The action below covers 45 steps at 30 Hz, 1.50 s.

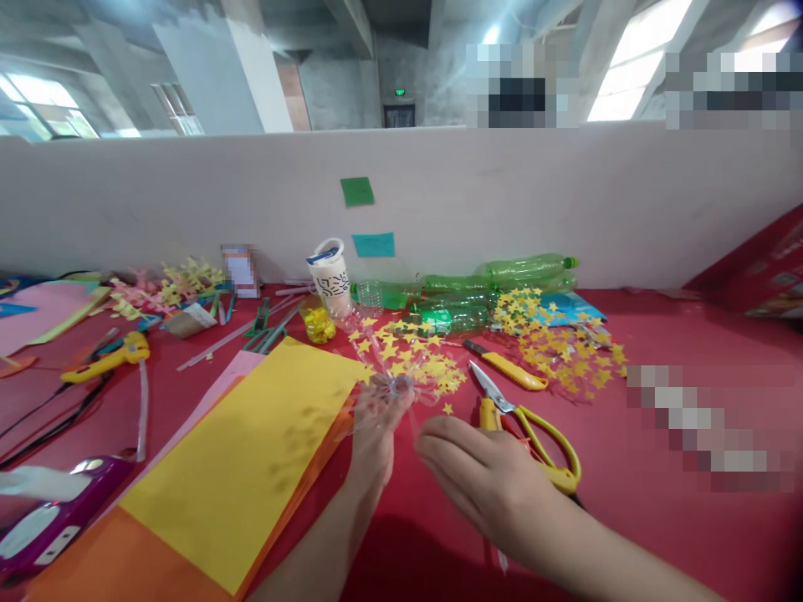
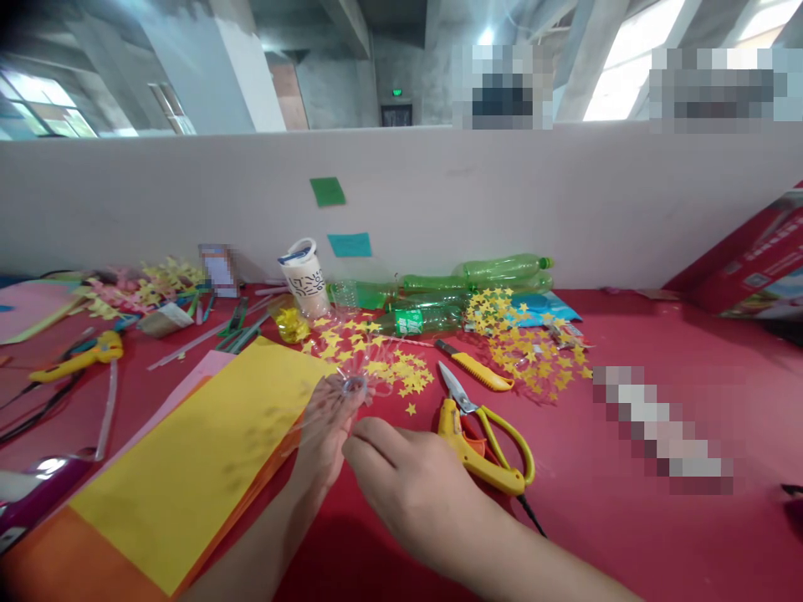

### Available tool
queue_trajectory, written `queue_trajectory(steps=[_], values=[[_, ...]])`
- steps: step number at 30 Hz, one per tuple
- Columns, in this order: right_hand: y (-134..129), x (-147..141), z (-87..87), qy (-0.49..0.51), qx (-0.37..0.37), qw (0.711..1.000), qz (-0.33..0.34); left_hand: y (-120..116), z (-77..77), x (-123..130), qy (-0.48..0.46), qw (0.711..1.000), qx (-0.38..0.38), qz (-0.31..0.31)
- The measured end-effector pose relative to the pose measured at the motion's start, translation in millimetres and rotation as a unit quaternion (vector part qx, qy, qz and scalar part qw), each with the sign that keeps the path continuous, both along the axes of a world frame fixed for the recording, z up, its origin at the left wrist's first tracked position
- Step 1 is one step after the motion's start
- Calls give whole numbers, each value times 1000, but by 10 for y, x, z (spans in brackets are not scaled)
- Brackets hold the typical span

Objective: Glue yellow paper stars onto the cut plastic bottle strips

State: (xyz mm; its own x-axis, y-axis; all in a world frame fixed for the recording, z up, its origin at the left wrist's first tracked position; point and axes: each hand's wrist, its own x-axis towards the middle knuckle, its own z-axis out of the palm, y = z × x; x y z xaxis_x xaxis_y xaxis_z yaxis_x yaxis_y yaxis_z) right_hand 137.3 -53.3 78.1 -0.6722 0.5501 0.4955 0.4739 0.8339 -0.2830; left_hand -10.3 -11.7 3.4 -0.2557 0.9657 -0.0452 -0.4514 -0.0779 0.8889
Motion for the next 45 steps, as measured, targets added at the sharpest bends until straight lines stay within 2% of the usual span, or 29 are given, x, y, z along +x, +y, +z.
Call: queue_trajectory(steps=[3, 7, 14, 18, 25, 30, 34, 39, 45], values=[[7, 1, -23, 97, -42, 994, 8, -4, -17, 15, -15, 1000, -17, -5], [8, -2, -51, 137, -75, 987, -25, -6, 10, 50, -37, 999, -33, -9], [6, -14, -63, 157, 1, 987, -47, -4, 16, 67, -57, 998, -36, -3], [16, -25, -32, 169, 10, 983, -65, -10, -4, 55, -64, 998, -28, 5], [14, -25, 14, 145, 4, 989, -38, 11, 6, 64, -40, 999, -27, -1], [-3, -37, -37, 152, 0, 988, -23, -4, 3, 52, -26, 999, -17, -17], [-16, -46, -47, 159, 6, 987, -10, -17, 14, 61, -39, 998, -32, -25], [-28, -58, -1, 128, -19, 991, -12, -17, 36, 69, -48, 998, -44, -14], [-41, -26, -63, 115, -19, 993, -16, -12, 38, 58, -63, 997, -46, -7]])
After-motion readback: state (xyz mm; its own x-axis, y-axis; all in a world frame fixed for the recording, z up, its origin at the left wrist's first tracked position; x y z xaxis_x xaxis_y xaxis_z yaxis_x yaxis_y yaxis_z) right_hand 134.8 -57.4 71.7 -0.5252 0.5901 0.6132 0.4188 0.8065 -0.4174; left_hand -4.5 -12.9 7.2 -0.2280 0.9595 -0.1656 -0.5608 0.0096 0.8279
